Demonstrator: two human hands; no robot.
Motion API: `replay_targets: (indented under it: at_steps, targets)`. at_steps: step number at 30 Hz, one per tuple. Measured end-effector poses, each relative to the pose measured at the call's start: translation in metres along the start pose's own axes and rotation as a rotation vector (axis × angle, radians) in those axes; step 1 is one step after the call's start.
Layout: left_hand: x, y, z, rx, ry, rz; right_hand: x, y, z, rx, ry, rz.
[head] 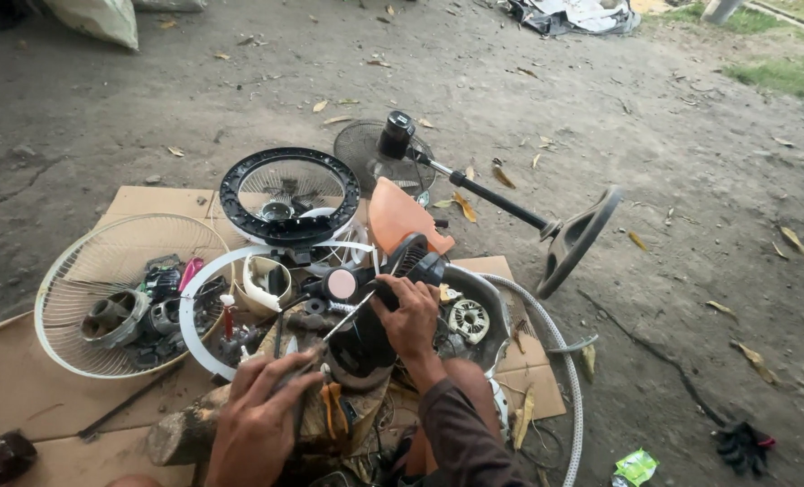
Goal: The person is sitting on the ground and using a hammer to tap a black fan motor housing. They repeatedly strike the housing while holding it steady with their other hand, surrounded by disassembled fan parts on a cardboard sheet.
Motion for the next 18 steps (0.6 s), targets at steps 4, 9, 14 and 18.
replay_targets:
  at_steps: [4,9,14,18]
  targets:
    - [0.007,-0.001,0.012,0.041,-0.087,-0.005,0.001,0.000,0.000,-0.005,-0.017,0.004]
    - [-0.001,0.016,-0.020,0.245,-0.427,-0.231,0.005,0.001,-0.006,0.023,-0.027,0.023]
    - [0.013,0.000,0.013,0.096,-0.478,-0.067,0.007,0.001,-0.007,-0.009,-0.049,0.006]
    - [0.003,0.006,0.007,0.018,-0.513,-0.049,0.005,0.004,-0.002,-0.003,-0.045,0.001]
Point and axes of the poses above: each hand's wrist, its own y-axis away from the middle knuckle, its own x-axis out of the back of the hand, z = x × y, the point moved 7 cm from there along -y, towards the middle knuckle, and after that the axes turned 13 degrees about z, right-handed, at the moved point
